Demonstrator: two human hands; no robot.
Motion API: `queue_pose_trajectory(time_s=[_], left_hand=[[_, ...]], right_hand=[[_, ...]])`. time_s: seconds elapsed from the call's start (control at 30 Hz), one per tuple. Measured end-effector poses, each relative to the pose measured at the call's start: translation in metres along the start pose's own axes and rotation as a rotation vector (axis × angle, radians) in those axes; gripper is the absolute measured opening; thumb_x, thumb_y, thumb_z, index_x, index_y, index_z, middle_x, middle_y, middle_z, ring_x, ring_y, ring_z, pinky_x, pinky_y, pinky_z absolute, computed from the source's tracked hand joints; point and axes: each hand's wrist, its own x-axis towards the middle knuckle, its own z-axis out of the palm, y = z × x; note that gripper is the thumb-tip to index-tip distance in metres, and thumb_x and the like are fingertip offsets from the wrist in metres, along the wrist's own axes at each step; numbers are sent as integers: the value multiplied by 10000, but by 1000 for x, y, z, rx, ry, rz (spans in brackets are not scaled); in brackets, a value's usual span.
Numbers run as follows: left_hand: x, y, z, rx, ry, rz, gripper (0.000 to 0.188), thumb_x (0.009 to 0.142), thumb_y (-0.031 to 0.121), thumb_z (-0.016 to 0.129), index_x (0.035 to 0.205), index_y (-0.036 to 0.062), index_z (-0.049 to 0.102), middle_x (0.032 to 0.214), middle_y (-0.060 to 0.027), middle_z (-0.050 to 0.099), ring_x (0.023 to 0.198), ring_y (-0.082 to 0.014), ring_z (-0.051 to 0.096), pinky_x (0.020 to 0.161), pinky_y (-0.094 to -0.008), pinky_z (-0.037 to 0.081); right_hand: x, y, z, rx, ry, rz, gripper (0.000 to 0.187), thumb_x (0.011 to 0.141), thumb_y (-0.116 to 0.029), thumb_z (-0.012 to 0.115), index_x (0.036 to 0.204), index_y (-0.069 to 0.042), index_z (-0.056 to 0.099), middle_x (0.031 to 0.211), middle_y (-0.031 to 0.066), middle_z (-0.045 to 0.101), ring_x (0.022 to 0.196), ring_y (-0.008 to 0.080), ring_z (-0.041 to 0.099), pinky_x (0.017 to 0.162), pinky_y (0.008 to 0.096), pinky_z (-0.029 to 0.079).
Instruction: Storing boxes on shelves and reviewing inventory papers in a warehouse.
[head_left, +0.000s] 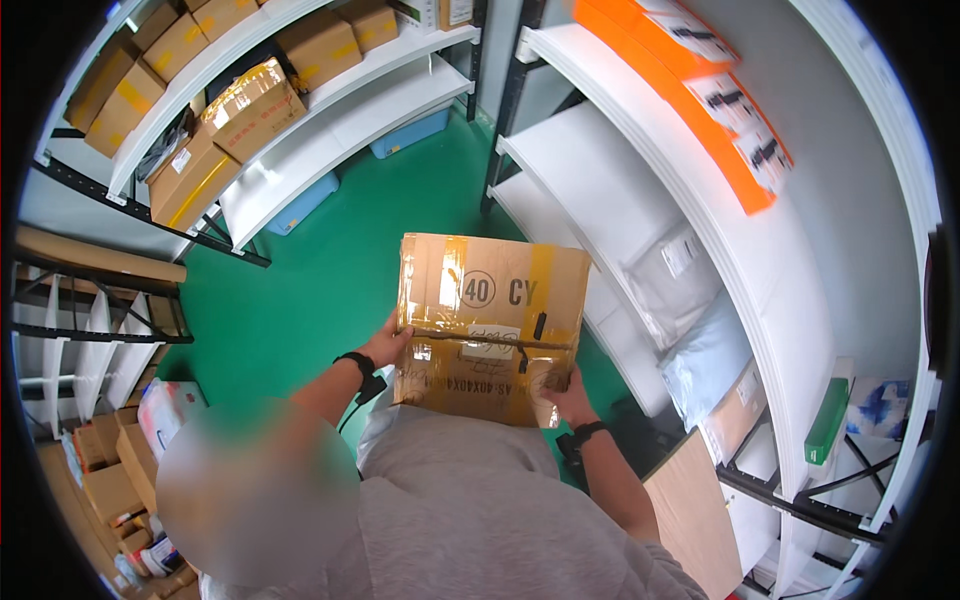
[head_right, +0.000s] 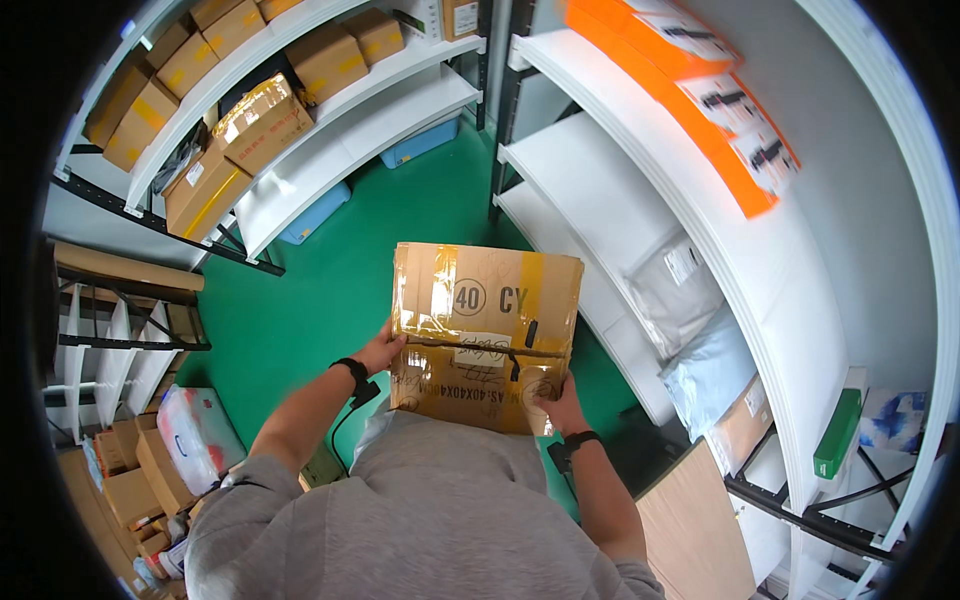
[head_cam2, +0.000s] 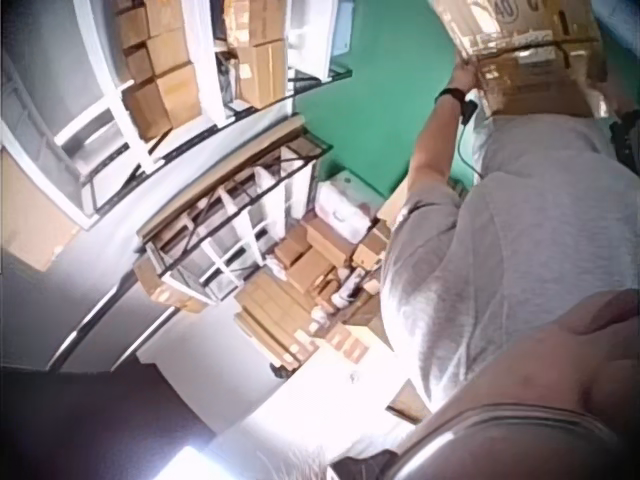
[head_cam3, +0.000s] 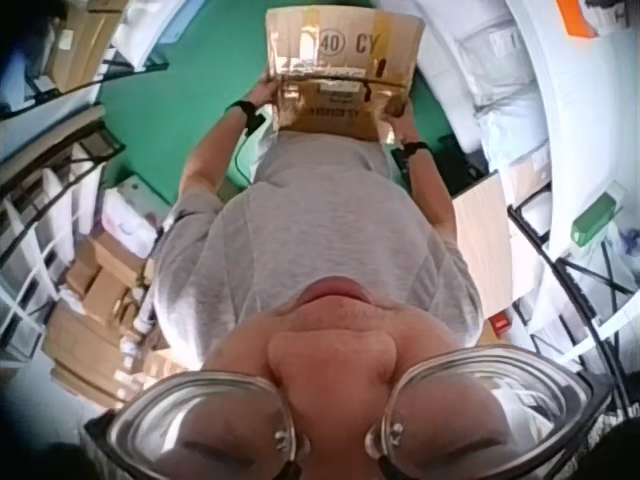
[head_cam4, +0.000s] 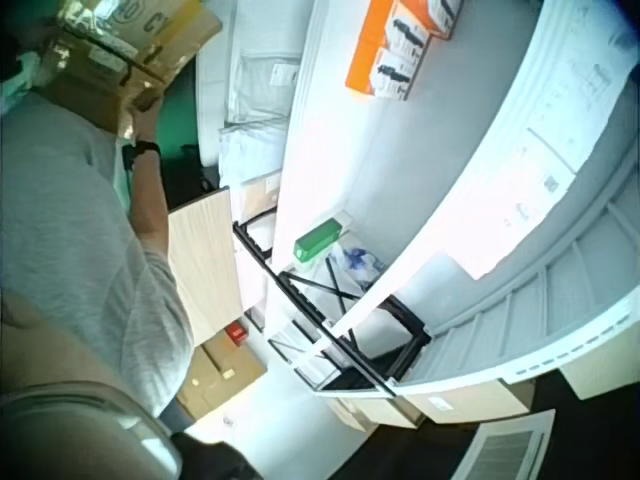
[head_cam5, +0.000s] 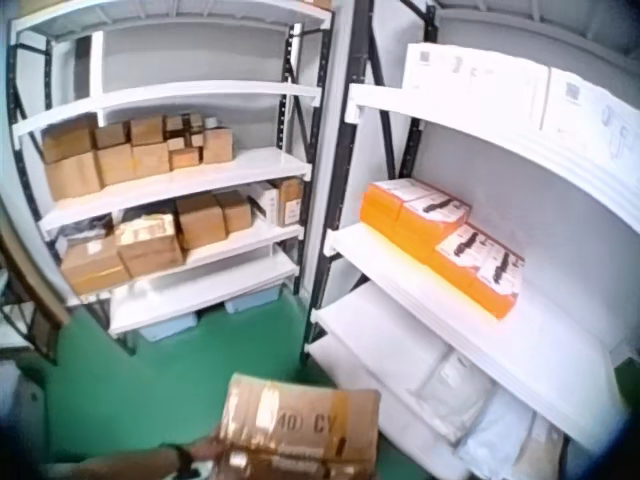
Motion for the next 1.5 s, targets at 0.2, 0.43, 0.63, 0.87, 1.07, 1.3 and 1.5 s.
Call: queue_pose_trajectory(time_s=[0.2,0.43,0.63,0.87,1.07,1.3,1.5], left_hand=[[15,37,-72,115,-23,-94,739,1060,384,539,1646,151,155,1411,-204,573,1216,-258,606,799,-395,578],[42,9,-175,121,187,105,689,1069,360,534,1634,129,214,1448,-168,561,1300,-263,562,983,-378,523],[100,46,-252,142,217,175,644,1094,349,481,1637,128,214,1532,-167,489,1386,-293,490,1152,-408,381],[119,-38,-351,-127,131,169,649,1103,370,438,1642,110,188,1596,-185,417,1496,-318,362,1196,-396,322],[167,-112,-380,-277,121,186,686,1033,282,479,1633,81,216,1600,-184,390,1496,-300,345,1215,-379,277],[169,-43,-386,-624,91,143,688,914,153,444,1565,-13,299,1538,-156,434,1427,-272,413,1194,-374,304],[283,28,-376,-420,20,9,517,1026,322,460,1379,-55,493,1303,-174,587,1216,-261,560,1061,-360,413]], right_hand=[[43,-43,37,-70,-13,14,867,789,10,806,1499,32,307,1404,178,547,1300,292,559,1122,396,448],[115,-108,110,-42,-114,-2,845,800,5,801,1493,26,319,1381,167,559,1278,282,569,1099,399,467],[163,-185,146,65,-129,64,852,858,48,735,1550,30,239,1454,194,502,1330,295,532,1129,419,454],[218,-160,284,105,-110,83,822,826,86,741,1516,34,298,1436,192,516,1316,295,544,1124,417,461],[261,-176,340,-109,-124,114,825,837,73,720,1526,40,267,1446,191,505,1318,299,540,1119,409,462],[268,-194,324,199,-29,211,794,878,-99,706,1517,62,262,1434,206,507,1276,294,563,1067,390,488],[365,-218,270,147,73,190,796,890,-206,710,1493,100,288,1350,220,560,1185,282,614,992,368,525]])
